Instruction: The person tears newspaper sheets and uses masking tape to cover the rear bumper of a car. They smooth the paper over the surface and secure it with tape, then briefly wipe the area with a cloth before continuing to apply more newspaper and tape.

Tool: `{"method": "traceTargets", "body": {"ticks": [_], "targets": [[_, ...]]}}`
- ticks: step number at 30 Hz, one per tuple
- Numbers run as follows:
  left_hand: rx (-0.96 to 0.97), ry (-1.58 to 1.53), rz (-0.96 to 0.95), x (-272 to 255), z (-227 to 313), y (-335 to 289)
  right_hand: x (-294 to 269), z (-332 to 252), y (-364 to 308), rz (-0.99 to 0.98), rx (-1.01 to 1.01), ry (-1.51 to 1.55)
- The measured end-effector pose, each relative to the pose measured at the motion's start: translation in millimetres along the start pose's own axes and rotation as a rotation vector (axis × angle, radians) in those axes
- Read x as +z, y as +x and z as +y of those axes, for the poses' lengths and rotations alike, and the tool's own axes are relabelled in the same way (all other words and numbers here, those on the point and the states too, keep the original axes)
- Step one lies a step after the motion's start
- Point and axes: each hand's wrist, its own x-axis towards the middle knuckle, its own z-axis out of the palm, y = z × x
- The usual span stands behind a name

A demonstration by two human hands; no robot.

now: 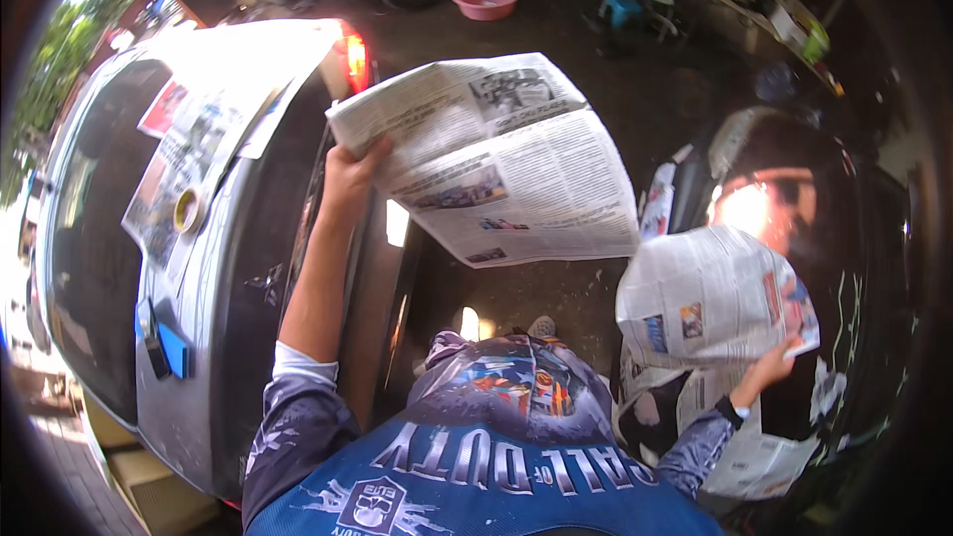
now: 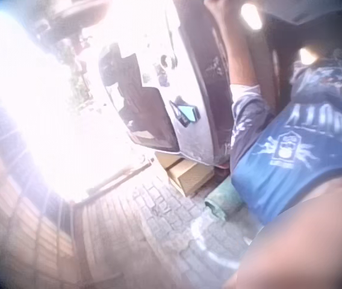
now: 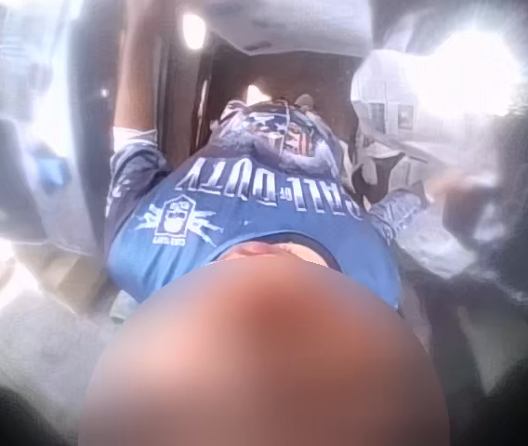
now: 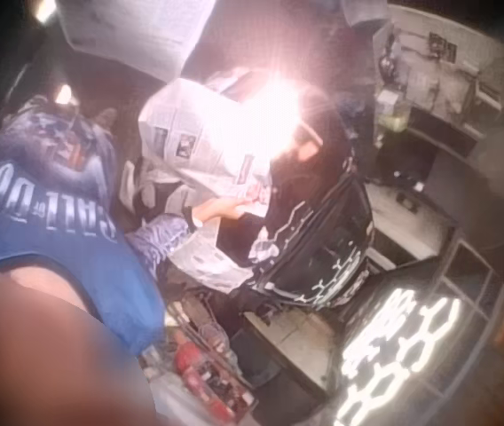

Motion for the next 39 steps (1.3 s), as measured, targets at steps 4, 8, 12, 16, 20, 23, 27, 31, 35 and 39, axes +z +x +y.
{"method": "traceTargets", "body": {"ticks": [4, 8, 12, 16, 20, 23, 27, 31, 35, 39], "targets": [[0.204, -0.174, 0.254, -32, 55, 98, -100, 38, 57, 0.3, -0.037, 0.089], [0.299, 0.213, 0.67, -159, 111, 206, -127, 27, 44, 0.233, -0.024, 0.167], [0.103, 0.901, 1.215, -297, 116, 231, -116, -5, -6, 0.069, -0.053, 0.101], [-0.217, 0.983, 1.349, -376, 94, 197, -109, -21, -33, -0.1, 0.065, 0.203], [-0.271, 0.795, 1.477, -408, 89, 167, -85, -36, -37, -0.324, 0.074, 0.176], [-0.222, 0.722, 1.532, -437, 81, 152, -50, -67, -43, -0.485, 0.011, 0.179], [-0.078, 0.583, 1.365, -478, 62, 148, 0, -128, -79, -0.797, -0.169, 0.116], [0.085, 0.718, 1.553, -458, 85, 115, 67, -178, -134, -1.038, -0.243, 0.141], [0.435, 0.73, 1.2, -339, 126, 23, 139, -212, -167, -1.142, -0.396, 0.049], [-0.204, 1.547, 0.123, -213, 106, -58, 200, -256, -199, -1.369, -0.571, 0.165]]}}
